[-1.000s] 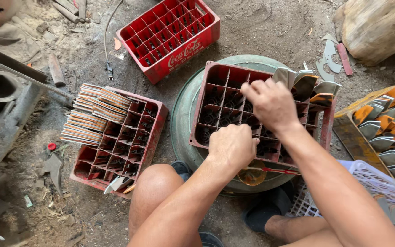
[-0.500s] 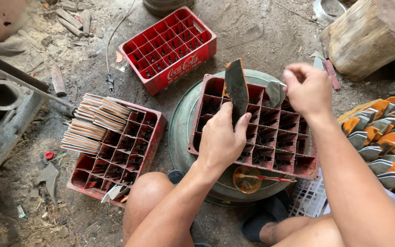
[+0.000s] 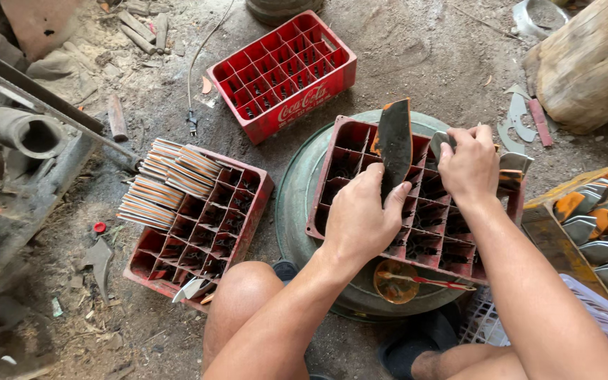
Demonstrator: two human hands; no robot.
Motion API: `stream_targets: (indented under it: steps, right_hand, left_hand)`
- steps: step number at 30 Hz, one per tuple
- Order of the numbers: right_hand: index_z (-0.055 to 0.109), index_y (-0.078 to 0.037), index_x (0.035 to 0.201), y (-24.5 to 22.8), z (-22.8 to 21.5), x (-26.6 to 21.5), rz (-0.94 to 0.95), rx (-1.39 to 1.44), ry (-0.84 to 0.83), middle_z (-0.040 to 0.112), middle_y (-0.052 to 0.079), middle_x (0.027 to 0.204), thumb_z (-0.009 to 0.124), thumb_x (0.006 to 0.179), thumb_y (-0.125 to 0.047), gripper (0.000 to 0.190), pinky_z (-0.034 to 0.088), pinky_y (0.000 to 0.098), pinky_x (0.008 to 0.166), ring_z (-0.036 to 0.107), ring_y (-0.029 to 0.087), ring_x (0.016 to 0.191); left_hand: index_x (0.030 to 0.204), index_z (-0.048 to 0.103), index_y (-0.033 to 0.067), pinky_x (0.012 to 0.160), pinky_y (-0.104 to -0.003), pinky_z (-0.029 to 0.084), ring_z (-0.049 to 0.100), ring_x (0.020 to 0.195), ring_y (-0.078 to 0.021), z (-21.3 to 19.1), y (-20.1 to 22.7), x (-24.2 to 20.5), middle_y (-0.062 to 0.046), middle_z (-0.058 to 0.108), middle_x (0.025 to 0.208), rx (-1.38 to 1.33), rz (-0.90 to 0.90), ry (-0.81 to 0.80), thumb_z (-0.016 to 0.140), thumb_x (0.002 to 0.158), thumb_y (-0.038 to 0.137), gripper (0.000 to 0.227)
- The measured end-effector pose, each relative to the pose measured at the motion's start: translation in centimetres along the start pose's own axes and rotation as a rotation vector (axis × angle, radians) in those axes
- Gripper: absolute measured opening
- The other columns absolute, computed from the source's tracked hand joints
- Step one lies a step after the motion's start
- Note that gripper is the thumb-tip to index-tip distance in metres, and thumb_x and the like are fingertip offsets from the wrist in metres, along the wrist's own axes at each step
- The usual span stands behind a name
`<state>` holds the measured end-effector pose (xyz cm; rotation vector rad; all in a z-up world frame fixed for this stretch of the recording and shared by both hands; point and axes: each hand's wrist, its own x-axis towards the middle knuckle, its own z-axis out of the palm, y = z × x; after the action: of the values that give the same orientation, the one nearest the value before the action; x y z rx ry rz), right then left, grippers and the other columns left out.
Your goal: The person sits on the ground and repeatedly picks up a metal blade and an orange plastic piece from a crate. They align and press the two pieces together, then place the assembled unit into a white basket. This process is repeated multiple times.
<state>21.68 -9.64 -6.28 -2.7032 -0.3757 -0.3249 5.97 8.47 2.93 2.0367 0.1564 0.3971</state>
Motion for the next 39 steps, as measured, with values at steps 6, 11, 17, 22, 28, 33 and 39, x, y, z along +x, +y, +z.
stream_targets:
  steps: [6,11,17,22,28,33,39]
  right_hand:
    - [0.061,-0.002,0.112,-0.3,0.7,-0.9,0.054,0.011,-0.054,0.067,0.021,0.106,0.072,0.097,-0.019,0.025,0.053,0.0546,0.081,0.067,0.044,0.094]
    - [0.059,-0.005,0.110,-0.3,0.6,-1.1,0.147,0.124,-0.076,0.071,0.021,0.089,0.060,0.108,-0.021,0.017,0.056,0.0531,0.077,0.072,0.040,0.085]
    - [0.055,-0.003,0.116,-1.6,-3.2,1.1,-0.083,0.242,0.033,0.074,0.022,0.095,0.054,0.109,-0.012,0.012,0.058,0.0462,0.076,0.074,0.034,0.084]
    - [0.054,0.001,0.129,-4.9,-9.4,1.9,-0.016,1.028,-0.184,0.074,0.018,0.115,0.053,0.106,-0.003,0.023,0.063,0.0324,0.085,0.073,0.020,0.099]
    - [0.056,0.001,0.145,-8.1,-13.9,-0.1,0.053,1.118,-0.324,0.074,0.011,0.116,0.056,0.102,-0.006,0.043,0.062,0.0266,0.076,0.073,0.013,0.095]
    - [0.057,-0.002,0.148,-8.6,-14.2,-1.0,-0.016,1.180,-0.526,0.073,0.008,0.116,0.069,0.096,-0.016,0.055,0.058,0.0249,0.063,0.067,0.010,0.081]
    - [0.061,0.001,0.142,-7.9,-13.7,-1.5,-0.020,1.212,-0.524,0.072,0.008,0.124,0.079,0.090,-0.021,0.060,0.058,0.0287,0.096,0.069,0.012,0.109]
  left_hand:
    - [0.101,0.062,-0.0021,0.077,-0.052,0.053,0.067,0.091,-0.0442,0.4,-0.4,0.0,-0.024,0.069,0.094,-0.018,0.020,0.003,0.068,0.096,0.021,0.024]
    - [0.104,0.062,-0.0025,0.082,-0.053,0.050,0.065,0.095,-0.0450,0.3,-0.3,0.1,-0.024,0.067,0.101,-0.038,0.057,0.019,0.068,0.094,0.017,0.022]
    - [0.109,0.062,-0.0029,0.085,-0.050,0.052,0.065,0.100,-0.0439,0.2,-0.6,0.0,-0.023,0.067,0.104,-0.072,0.082,0.035,0.068,0.095,0.014,0.023]
    - [0.115,0.063,-0.0010,0.085,-0.048,0.054,0.066,0.102,-0.0429,-0.4,0.2,-0.2,-0.023,0.068,0.106,-0.161,0.082,-0.042,0.067,0.098,0.014,0.023]
    - [0.119,0.061,-0.0008,0.085,-0.045,0.055,0.067,0.101,-0.0427,-1.2,1.0,-1.1,-0.022,0.067,0.108,-0.212,0.156,-0.103,0.065,0.099,0.012,0.024]
    - [0.123,0.061,0.0000,0.087,-0.044,0.055,0.067,0.102,-0.0415,-1.4,1.3,-1.6,-0.022,0.068,0.109,-0.202,0.203,-0.130,0.065,0.099,0.011,0.027]
    - [0.129,0.060,0.0002,0.090,-0.042,0.056,0.070,0.105,-0.0378,-1.1,1.1,-1.9,-0.020,0.069,0.112,-0.249,0.211,-0.200,0.066,0.100,0.014,0.033]
